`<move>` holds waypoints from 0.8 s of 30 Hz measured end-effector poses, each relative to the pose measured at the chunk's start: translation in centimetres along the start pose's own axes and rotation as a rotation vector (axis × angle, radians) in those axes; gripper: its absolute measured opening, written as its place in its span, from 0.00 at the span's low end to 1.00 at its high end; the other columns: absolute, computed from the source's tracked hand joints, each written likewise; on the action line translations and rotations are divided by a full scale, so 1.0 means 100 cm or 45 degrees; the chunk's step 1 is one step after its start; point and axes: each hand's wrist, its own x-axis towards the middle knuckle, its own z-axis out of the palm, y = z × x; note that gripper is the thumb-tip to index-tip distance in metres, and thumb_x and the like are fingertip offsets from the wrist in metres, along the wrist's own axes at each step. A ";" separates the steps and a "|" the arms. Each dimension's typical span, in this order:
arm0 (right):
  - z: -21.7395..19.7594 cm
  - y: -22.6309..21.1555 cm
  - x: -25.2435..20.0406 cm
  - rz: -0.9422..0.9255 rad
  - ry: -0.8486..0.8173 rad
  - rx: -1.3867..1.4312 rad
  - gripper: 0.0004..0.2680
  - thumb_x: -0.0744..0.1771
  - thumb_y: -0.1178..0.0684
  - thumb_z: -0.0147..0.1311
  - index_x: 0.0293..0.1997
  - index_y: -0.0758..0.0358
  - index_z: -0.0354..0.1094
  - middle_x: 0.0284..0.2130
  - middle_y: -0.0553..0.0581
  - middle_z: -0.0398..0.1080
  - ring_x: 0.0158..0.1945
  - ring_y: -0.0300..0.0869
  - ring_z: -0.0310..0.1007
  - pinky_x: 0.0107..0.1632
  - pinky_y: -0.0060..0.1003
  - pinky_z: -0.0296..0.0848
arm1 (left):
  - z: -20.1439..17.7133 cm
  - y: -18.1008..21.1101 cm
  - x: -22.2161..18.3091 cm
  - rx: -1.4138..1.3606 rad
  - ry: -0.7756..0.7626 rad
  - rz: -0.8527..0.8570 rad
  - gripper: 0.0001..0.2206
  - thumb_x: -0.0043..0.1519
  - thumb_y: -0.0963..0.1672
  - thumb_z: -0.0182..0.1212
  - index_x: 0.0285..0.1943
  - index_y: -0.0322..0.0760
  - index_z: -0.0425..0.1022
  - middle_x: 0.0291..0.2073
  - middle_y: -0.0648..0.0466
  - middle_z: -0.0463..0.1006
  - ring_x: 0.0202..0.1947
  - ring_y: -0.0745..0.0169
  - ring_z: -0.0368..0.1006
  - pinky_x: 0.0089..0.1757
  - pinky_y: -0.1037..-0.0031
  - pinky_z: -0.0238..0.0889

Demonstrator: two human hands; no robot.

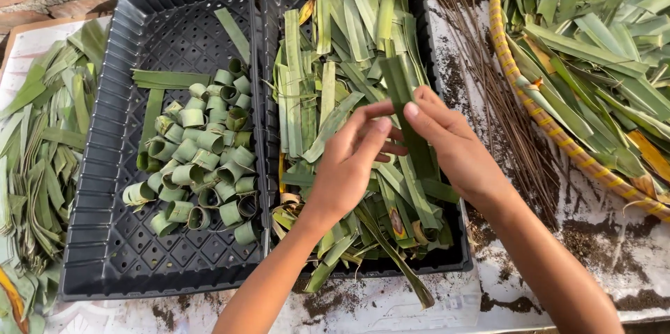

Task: Folding and rolling long green leaves into small circular containers and placing them in a tray.

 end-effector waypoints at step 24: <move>0.044 -0.026 0.015 -1.110 0.330 -1.048 0.11 0.70 0.74 0.55 0.53 0.68 0.77 0.37 0.60 0.72 0.38 0.48 0.64 0.43 0.38 0.65 | -0.050 0.017 0.002 -0.284 -0.029 -0.083 0.10 0.59 0.40 0.66 0.48 0.33 0.73 0.34 0.50 0.77 0.36 0.55 0.82 0.41 0.64 0.83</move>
